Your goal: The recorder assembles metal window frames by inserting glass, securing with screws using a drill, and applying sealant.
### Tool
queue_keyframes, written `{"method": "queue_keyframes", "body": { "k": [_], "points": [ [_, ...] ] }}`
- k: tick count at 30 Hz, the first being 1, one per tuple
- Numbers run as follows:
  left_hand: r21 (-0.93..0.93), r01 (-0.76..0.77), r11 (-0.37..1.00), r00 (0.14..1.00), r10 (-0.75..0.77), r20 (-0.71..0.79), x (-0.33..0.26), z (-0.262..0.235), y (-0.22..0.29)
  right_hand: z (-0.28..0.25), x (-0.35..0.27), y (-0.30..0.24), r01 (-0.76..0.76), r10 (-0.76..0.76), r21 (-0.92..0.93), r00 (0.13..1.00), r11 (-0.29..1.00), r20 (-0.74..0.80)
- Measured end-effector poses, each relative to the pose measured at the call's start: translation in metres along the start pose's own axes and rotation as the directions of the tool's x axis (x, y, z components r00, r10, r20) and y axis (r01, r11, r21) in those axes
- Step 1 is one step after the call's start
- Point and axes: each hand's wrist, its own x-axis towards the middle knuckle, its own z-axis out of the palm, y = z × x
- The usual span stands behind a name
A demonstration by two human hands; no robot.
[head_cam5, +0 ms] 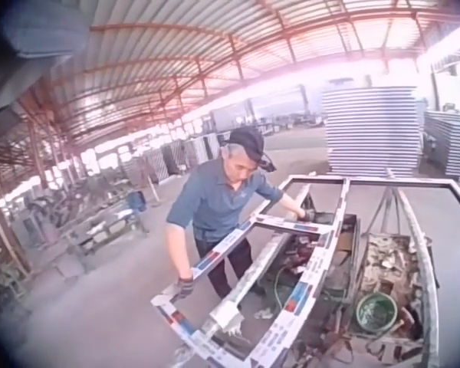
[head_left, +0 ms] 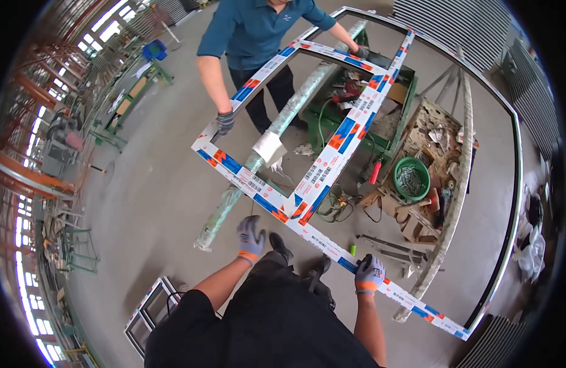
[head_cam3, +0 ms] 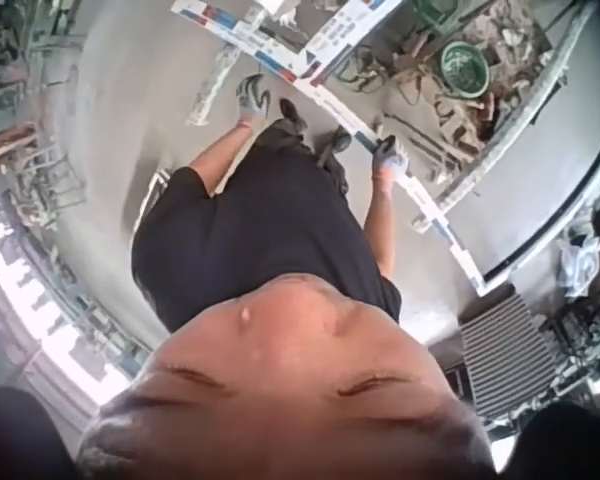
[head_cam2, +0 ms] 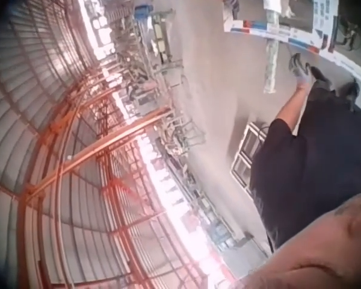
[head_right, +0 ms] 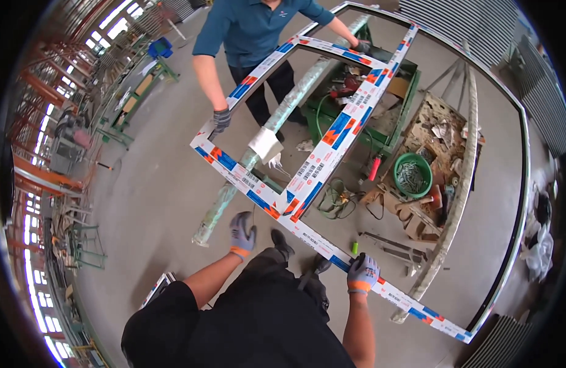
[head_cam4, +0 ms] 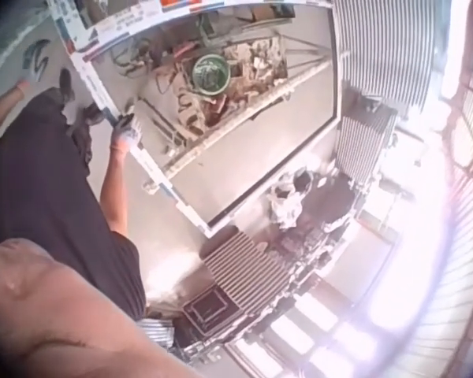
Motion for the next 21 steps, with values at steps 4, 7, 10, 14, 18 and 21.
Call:
{"method": "queue_keyframes", "body": {
  "k": [4, 7, 10, 14, 18, 21],
  "points": [
    [-0.202, -0.323, 0.924, 0.928, 0.352, 0.124, 0.016, 0.011, 0.086, 0.001, -0.003, 0.004, 0.018, -0.018, -0.005, 0.999, 1.0, -0.036],
    [-0.232, -0.516, 0.825, 0.773, 0.565, 0.289, 0.024, 0.051, 0.126, 0.001, -0.005, 0.005, 0.019, -0.02, -0.017, 0.999, 1.0, -0.047],
    [-0.23, -0.645, 0.729, 0.593, 0.667, 0.451, 0.022, 0.094, 0.152, -0.004, -0.006, 0.001, 0.017, -0.017, -0.015, 1.0, 1.0, 0.009],
    [-0.197, -0.747, 0.635, 0.349, 0.627, 0.697, 0.017, 0.116, 0.174, 0.0, -0.004, 0.003, 0.024, -0.024, -0.01, 0.999, 1.0, -0.03],
    [-0.127, -0.777, 0.617, 0.348, 0.589, 0.729, 0.019, 0.125, 0.177, 0.004, -0.002, 0.005, 0.022, -0.023, -0.022, 0.999, 1.0, -0.03],
    [-0.115, -0.781, 0.614, 0.308, 0.539, 0.784, 0.027, 0.125, 0.185, 0.004, 0.002, 0.004, 0.017, -0.019, -0.039, 0.999, 0.999, -0.045]
  ]
}}
